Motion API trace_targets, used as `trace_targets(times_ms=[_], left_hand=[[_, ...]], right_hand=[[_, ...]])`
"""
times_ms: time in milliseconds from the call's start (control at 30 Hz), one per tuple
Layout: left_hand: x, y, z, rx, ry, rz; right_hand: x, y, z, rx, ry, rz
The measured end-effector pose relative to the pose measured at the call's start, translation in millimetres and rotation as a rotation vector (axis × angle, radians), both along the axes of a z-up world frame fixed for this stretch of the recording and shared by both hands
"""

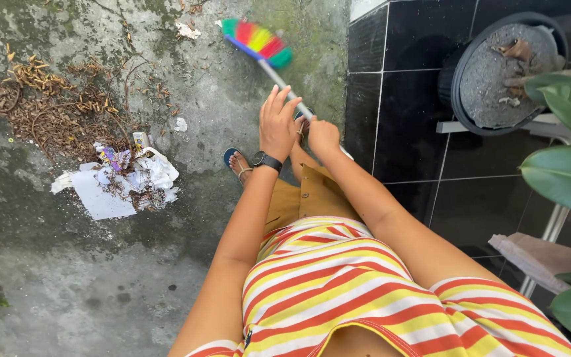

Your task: Sweeping up paper scraps and dry debris from a concrete floor using a long-handled brush.

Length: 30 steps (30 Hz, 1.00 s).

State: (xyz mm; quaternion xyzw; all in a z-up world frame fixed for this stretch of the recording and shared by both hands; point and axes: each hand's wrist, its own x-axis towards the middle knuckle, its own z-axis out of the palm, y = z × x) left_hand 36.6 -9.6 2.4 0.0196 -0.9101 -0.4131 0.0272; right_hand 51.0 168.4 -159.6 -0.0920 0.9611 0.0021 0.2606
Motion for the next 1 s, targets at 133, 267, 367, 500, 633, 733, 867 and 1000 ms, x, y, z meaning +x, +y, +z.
trace_targets(times_ms=[133,267,367,500,633,733,867,1000], left_hand=[[-13,1,-10,-0.026,0.016,0.033],[-28,7,-18,-0.036,0.042,0.045],[-33,6,-17,-0.031,0.052,0.054],[-29,0,-20,-0.025,0.058,0.101],[-24,-17,-13,-0.01,0.034,0.17],[-25,-31,-14,-0.041,0.014,0.215],[-40,-49,-18,-0.047,-0.001,0.239],[-75,-68,-9,-0.038,0.019,0.231]], right_hand=[[-37,16,80,-0.153,-0.165,-0.117],[-61,57,128,-0.159,-0.167,-0.34],[-76,89,135,-0.13,-0.092,-0.343],[-109,88,105,-0.113,0.037,-0.336],[-136,38,38,-0.054,0.049,-0.269],[-136,-14,-13,0.027,0.084,-0.198],[-142,-60,12,-0.064,-0.021,0.014],[-184,-66,98,-0.182,-0.152,0.008]])
